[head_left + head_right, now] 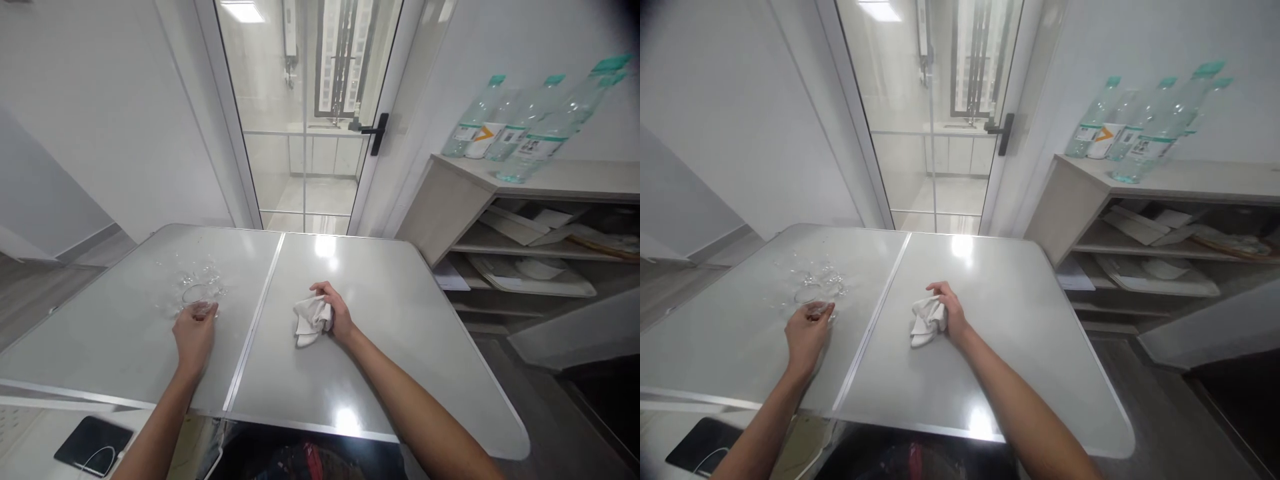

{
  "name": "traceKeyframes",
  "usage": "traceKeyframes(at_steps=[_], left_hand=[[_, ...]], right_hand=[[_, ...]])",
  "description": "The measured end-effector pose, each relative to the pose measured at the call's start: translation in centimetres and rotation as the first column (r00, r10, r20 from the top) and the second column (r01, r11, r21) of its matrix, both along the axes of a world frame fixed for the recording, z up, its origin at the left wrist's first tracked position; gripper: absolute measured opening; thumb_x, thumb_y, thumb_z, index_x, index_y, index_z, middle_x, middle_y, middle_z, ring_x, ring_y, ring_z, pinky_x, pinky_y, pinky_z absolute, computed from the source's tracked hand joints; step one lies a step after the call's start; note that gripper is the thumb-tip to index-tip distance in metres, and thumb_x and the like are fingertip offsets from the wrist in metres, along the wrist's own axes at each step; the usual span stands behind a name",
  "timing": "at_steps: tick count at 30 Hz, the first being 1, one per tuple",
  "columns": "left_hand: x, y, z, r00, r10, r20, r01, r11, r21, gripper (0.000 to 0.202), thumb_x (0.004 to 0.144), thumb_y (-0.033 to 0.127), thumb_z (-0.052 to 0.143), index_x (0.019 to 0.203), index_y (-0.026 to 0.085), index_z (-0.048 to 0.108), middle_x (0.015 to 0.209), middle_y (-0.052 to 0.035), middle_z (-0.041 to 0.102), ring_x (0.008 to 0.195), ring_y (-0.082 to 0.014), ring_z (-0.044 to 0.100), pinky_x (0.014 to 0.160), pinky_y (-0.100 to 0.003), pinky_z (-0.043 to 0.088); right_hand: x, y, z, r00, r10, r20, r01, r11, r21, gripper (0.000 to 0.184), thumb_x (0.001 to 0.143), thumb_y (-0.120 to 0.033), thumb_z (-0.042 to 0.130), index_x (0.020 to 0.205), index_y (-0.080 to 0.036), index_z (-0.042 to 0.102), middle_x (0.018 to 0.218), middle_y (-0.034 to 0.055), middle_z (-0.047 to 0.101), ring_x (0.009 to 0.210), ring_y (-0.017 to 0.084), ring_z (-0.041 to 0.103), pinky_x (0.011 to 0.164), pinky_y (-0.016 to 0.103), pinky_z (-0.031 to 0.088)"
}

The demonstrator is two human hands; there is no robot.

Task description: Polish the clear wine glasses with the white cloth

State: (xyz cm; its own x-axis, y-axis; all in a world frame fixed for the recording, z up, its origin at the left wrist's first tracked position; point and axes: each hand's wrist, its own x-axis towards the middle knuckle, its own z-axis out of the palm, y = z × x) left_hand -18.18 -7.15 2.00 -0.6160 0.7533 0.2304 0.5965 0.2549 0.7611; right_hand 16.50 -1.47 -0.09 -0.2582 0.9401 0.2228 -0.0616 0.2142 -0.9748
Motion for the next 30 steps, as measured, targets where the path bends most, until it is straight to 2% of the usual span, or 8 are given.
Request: traceKeyframes(at_steps=[3, 5, 9, 12, 16, 20, 26, 30], left_hand=[[2.4, -0.7, 1.3, 0.997, -0.072, -0.022, 0.073, 0.996, 0.046, 0.035, 0.084, 0.056, 0.066, 0.101, 0.025, 0.065, 0.091, -0.0065, 0.074, 0.088, -0.0305, 0.071, 0.087, -0.047, 0.056], [4.7, -0.2, 2.2, 0.971, -0.232, 0.054, 0.228, 0.971, 0.067, 0.032, 0.086, 0.056, 0.066, 0.095, 0.026, 0.062, 0.080, -0.0050, 0.071, 0.078, -0.0287, 0.070, 0.078, -0.044, 0.056], [11.1, 3.7, 2.9, 0.661, -0.619, 0.425, 0.619, 0.769, 0.158, 0.036, 0.090, 0.060, 0.064, 0.081, 0.026, 0.056, 0.063, -0.0039, 0.065, 0.060, -0.0229, 0.065, 0.058, -0.036, 0.048], [15.9, 6.8, 2.0, 0.516, -0.634, 0.575, 0.692, 0.705, 0.157, 0.042, 0.079, 0.061, 0.077, 0.075, 0.024, 0.059, 0.057, -0.0019, 0.062, 0.047, -0.0174, 0.059, 0.053, -0.033, 0.045], [19.5, 8.0, -0.2, 0.341, -0.640, 0.688, 0.724, 0.646, 0.242, 0.047, 0.067, 0.058, 0.089, 0.080, 0.019, 0.065, 0.077, -0.0079, 0.074, 0.042, -0.0108, 0.051, 0.043, -0.028, 0.038], [19.8, 7.4, -1.3, 0.343, -0.596, 0.726, 0.678, 0.692, 0.247, 0.056, 0.060, 0.053, 0.095, 0.082, 0.017, 0.059, 0.094, -0.0083, 0.078, 0.044, -0.0062, 0.051, 0.041, -0.021, 0.038], [19.1, 7.2, -1.0, 0.300, -0.628, 0.718, 0.693, 0.661, 0.288, 0.054, 0.066, 0.055, 0.090, 0.079, 0.018, 0.054, 0.060, 0.0054, 0.059, 0.040, -0.0050, 0.043, 0.041, -0.020, 0.036], [17.9, 7.9, -0.7, 0.411, -0.685, 0.601, 0.629, 0.691, 0.357, 0.049, 0.073, 0.052, 0.086, 0.079, 0.020, 0.049, 0.055, 0.0089, 0.050, 0.041, -0.0063, 0.044, 0.039, -0.018, 0.032]], right_hand=[[0.1, 0.3, 0.1, 0.972, -0.091, -0.214, 0.049, 0.980, -0.194, 0.035, 0.093, -0.050, 0.038, 0.099, -0.023, 0.060, 0.083, 0.0027, 0.053, 0.069, 0.019, 0.053, 0.063, 0.029, 0.048], [0.3, 0.7, 0.2, 0.944, -0.155, -0.290, 0.069, 0.956, -0.285, 0.035, 0.092, -0.056, 0.044, 0.094, -0.024, 0.059, 0.078, 0.0007, 0.053, 0.062, 0.018, 0.052, 0.058, 0.029, 0.046], [1.2, 1.7, 0.5, 0.862, -0.289, -0.417, 0.126, 0.918, -0.376, 0.036, 0.087, -0.058, 0.064, 0.099, -0.025, 0.061, 0.077, -0.0016, 0.058, 0.061, 0.016, 0.054, 0.057, 0.027, 0.047], [1.8, 2.1, 0.6, 0.824, -0.333, -0.458, 0.181, 0.921, -0.344, 0.042, 0.087, -0.061, 0.068, 0.108, -0.026, 0.060, 0.083, -0.0006, 0.063, 0.068, 0.017, 0.060, 0.062, 0.026, 0.052], [1.9, 1.9, 0.9, 0.839, -0.330, -0.432, 0.218, 0.933, -0.288, 0.040, 0.090, -0.063, 0.068, 0.103, -0.028, 0.058, 0.083, -0.0021, 0.062, 0.070, 0.016, 0.062, 0.063, 0.026, 0.054], [1.8, 1.6, 0.8, 0.817, -0.274, -0.507, 0.138, 0.947, -0.290, 0.040, 0.083, -0.059, 0.080, 0.099, -0.027, 0.061, 0.089, -0.0032, 0.064, 0.067, 0.012, 0.061, 0.061, 0.023, 0.052], [2.1, 1.1, 1.4, 0.835, -0.116, -0.538, -0.071, 0.947, -0.313, 0.040, 0.082, -0.048, 0.084, 0.110, -0.028, 0.062, 0.095, -0.0012, 0.071, 0.071, 0.015, 0.065, 0.066, 0.025, 0.054], [3.3, 0.8, 2.4, 0.883, 0.087, -0.461, -0.270, 0.898, -0.347, 0.048, 0.075, -0.031, 0.086, 0.117, -0.025, 0.064, 0.106, 0.0020, 0.073, 0.082, 0.018, 0.068, 0.075, 0.027, 0.054]])
